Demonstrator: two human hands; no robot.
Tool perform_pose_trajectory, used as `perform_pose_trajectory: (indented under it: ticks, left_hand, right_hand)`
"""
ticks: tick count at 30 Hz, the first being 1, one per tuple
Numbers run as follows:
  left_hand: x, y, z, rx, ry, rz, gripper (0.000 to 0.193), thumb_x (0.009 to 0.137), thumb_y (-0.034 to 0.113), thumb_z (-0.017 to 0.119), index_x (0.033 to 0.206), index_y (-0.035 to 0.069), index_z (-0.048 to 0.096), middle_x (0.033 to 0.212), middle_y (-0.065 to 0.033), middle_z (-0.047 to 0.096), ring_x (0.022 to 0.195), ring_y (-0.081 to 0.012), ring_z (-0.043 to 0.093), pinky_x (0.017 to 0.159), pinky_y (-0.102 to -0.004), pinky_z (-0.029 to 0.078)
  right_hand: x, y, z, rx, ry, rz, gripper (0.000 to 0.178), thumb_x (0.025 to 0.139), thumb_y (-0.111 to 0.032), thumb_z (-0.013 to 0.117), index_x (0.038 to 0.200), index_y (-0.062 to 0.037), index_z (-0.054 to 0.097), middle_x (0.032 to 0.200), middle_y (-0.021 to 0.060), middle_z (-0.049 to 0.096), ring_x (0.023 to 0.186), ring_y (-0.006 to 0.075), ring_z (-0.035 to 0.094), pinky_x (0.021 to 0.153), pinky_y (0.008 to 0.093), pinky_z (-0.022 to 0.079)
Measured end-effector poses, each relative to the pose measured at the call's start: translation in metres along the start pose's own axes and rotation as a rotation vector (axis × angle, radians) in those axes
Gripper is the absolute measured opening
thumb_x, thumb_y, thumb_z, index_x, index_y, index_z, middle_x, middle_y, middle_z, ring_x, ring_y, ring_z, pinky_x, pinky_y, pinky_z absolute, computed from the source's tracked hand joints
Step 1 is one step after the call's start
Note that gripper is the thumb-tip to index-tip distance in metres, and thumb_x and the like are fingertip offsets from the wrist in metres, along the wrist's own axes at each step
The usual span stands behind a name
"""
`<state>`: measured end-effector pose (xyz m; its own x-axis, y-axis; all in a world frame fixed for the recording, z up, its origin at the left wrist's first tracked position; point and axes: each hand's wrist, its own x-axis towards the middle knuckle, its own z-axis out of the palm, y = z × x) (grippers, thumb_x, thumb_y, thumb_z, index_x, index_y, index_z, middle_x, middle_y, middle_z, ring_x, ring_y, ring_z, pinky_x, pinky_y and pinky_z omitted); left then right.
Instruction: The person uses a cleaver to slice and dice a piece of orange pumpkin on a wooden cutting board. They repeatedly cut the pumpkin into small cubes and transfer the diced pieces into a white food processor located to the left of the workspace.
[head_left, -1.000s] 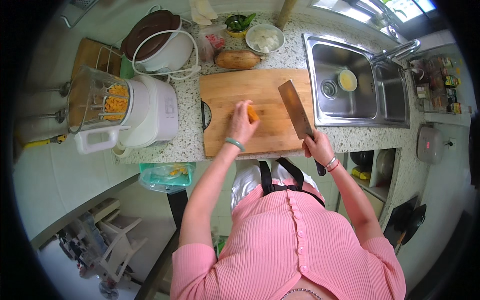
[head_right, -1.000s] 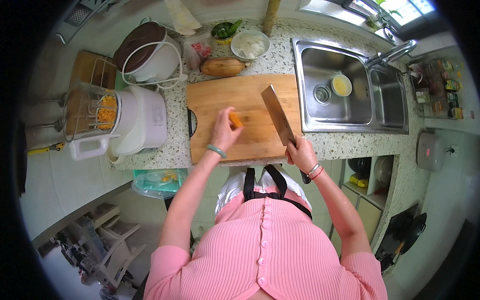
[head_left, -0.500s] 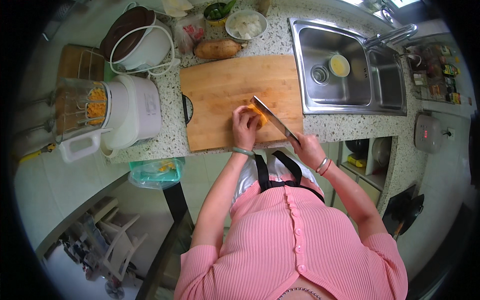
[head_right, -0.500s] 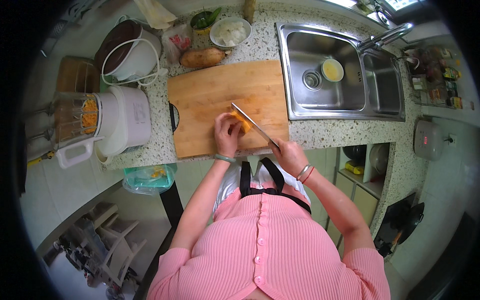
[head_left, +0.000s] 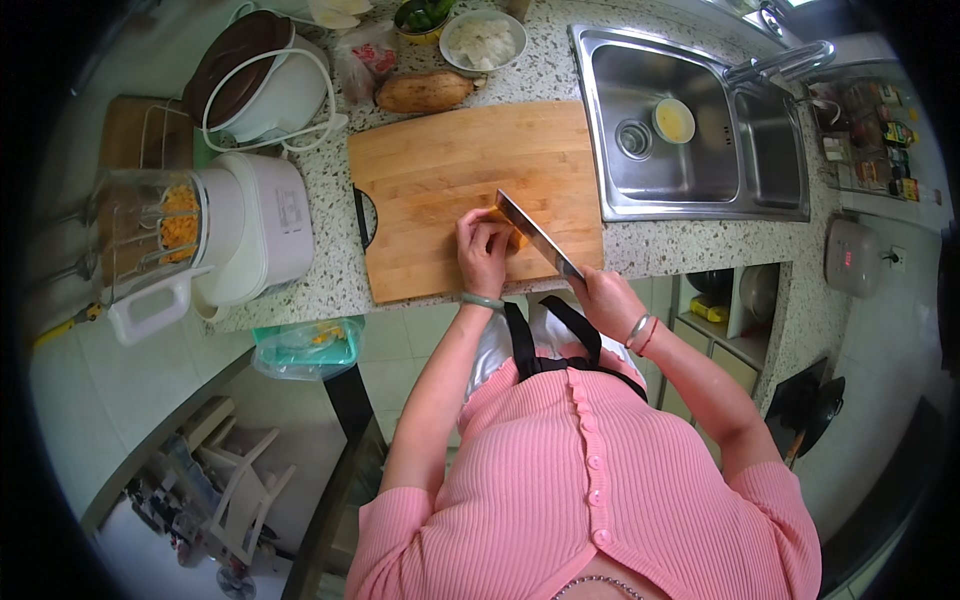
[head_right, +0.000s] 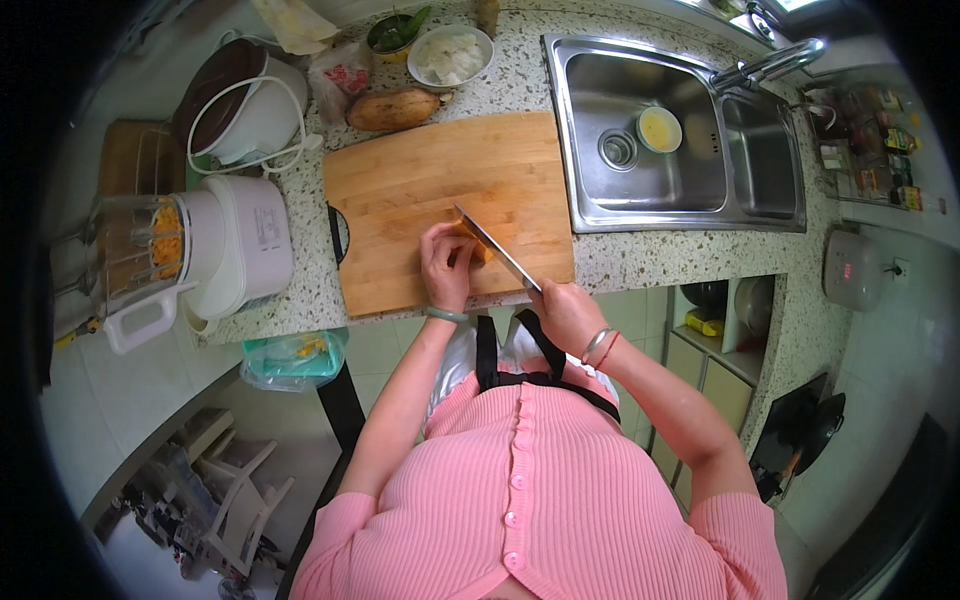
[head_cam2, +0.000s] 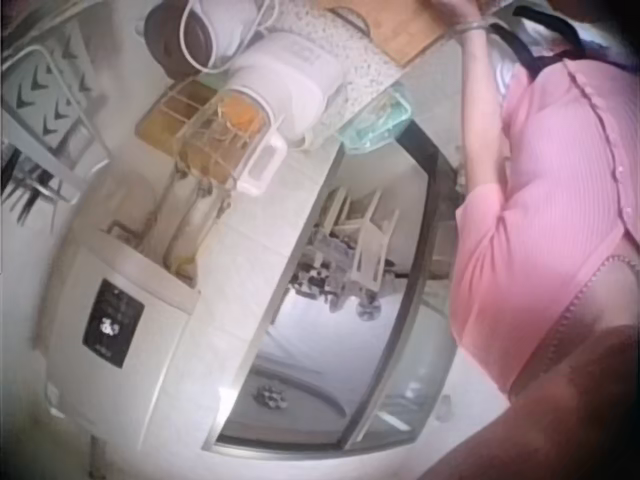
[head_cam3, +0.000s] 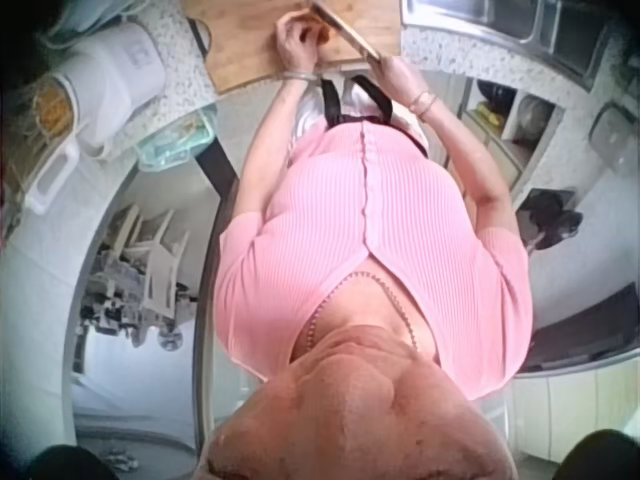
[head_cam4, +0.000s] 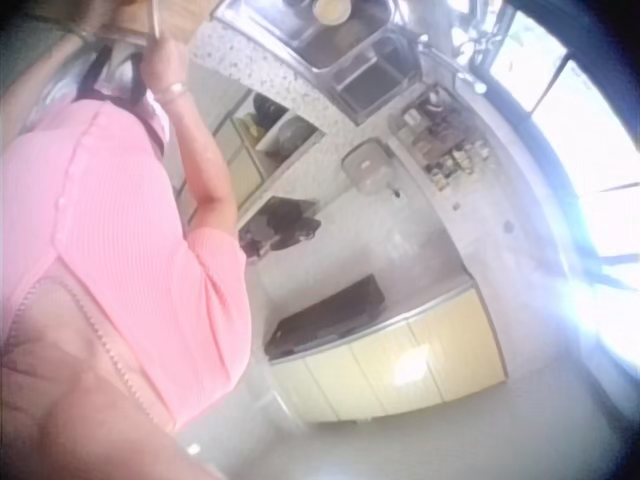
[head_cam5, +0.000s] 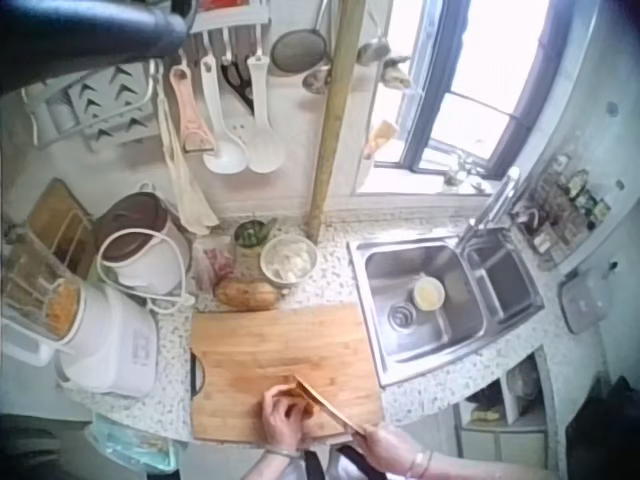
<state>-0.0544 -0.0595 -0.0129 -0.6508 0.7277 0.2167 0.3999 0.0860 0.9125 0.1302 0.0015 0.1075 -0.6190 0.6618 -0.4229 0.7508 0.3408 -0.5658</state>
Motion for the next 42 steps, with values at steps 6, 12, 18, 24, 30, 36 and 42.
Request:
perform_pose_trajectory:
  ticks: [6, 12, 18, 24, 30, 36, 42]
  left_hand:
    - [0.002, 0.003, -0.001, 0.048, 0.006, 0.001, 0.009, 0.078, 0.002, 0.074, 0.082, 0.004, 0.066, 0.111, -0.0123, 0.057, 0.100, -0.0283, 0.060, 0.083, -0.0368, 0.051]
    - [-0.001, 0.004, -0.001, 0.021, -0.018, -0.093, 0.010, 0.077, 0.002, 0.074, 0.081, 0.004, 0.066, 0.108, -0.0130, 0.058, 0.102, -0.0301, 0.059, 0.083, -0.0376, 0.050]
    - [0.002, 0.006, -0.002, 0.009, -0.010, -0.054, 0.010, 0.078, 0.003, 0.075, 0.080, 0.003, 0.065, 0.104, -0.0127, 0.057, 0.098, -0.0297, 0.058, 0.080, -0.0374, 0.050]
    - [-0.002, -0.006, 0.001, 0.099, -0.014, 0.028, 0.014, 0.077, 0.005, 0.075, 0.081, 0.003, 0.062, 0.101, -0.0135, 0.055, 0.091, -0.0316, 0.058, 0.076, -0.0395, 0.050]
    - [-0.002, -0.007, 0.001, 0.028, -0.035, 0.010, 0.013, 0.077, 0.005, 0.075, 0.082, 0.003, 0.063, 0.101, -0.0132, 0.054, 0.090, -0.0304, 0.057, 0.077, -0.0396, 0.050]
    - [-0.014, 0.032, -0.002, 0.274, -0.150, 0.224, 0.022, 0.077, 0.020, 0.079, 0.092, 0.009, 0.067, 0.110, -0.0140, 0.053, 0.093, -0.0318, 0.059, 0.082, -0.0422, 0.050]
    - [0.008, -0.003, -0.016, 0.401, -0.079, 0.122, 0.020, 0.080, 0.017, 0.075, 0.097, 0.014, 0.066, 0.117, -0.0102, 0.053, 0.080, -0.0279, 0.057, 0.072, -0.0404, 0.050]
  right_hand:
    - [0.009, -0.007, 0.002, -0.048, -0.060, 0.063, 0.029, 0.097, -0.023, 0.052, 0.083, 0.0022, 0.059, 0.074, 0.0297, 0.063, 0.073, 0.0485, 0.062, 0.067, 0.0559, 0.050]
    - [0.029, -0.005, 0.020, -0.053, -0.050, 0.106, 0.029, 0.096, -0.022, 0.054, 0.082, 0.0023, 0.062, 0.075, 0.0309, 0.063, 0.075, 0.0492, 0.062, 0.069, 0.0560, 0.050]
    - [0.030, 0.014, 0.042, 0.016, 0.032, 0.068, 0.028, 0.094, -0.023, 0.056, 0.083, 0.0006, 0.064, 0.076, 0.0299, 0.064, 0.076, 0.0491, 0.063, 0.070, 0.0556, 0.051]
    - [0.031, 0.007, 0.047, -0.056, -0.031, 0.148, 0.022, 0.090, -0.018, 0.056, 0.090, 0.0023, 0.064, 0.088, 0.0295, 0.066, 0.086, 0.0471, 0.065, 0.078, 0.0540, 0.051]
    - [0.049, 0.012, 0.032, -0.003, -0.129, 0.155, 0.023, 0.089, -0.019, 0.057, 0.086, 0.0023, 0.066, 0.088, 0.0298, 0.066, 0.087, 0.0454, 0.066, 0.078, 0.0514, 0.052]
    - [0.050, 0.032, 0.030, -0.176, -0.037, 0.024, 0.020, 0.084, -0.022, 0.064, 0.082, -0.0032, 0.067, 0.082, 0.0246, 0.068, 0.079, 0.0422, 0.067, 0.072, 0.0491, 0.054]
    - [0.017, 0.044, 0.022, -0.254, 0.160, -0.029, 0.011, 0.086, -0.014, 0.057, 0.094, -0.0090, 0.063, 0.082, 0.0189, 0.069, 0.074, 0.0387, 0.067, 0.063, 0.0494, 0.053]
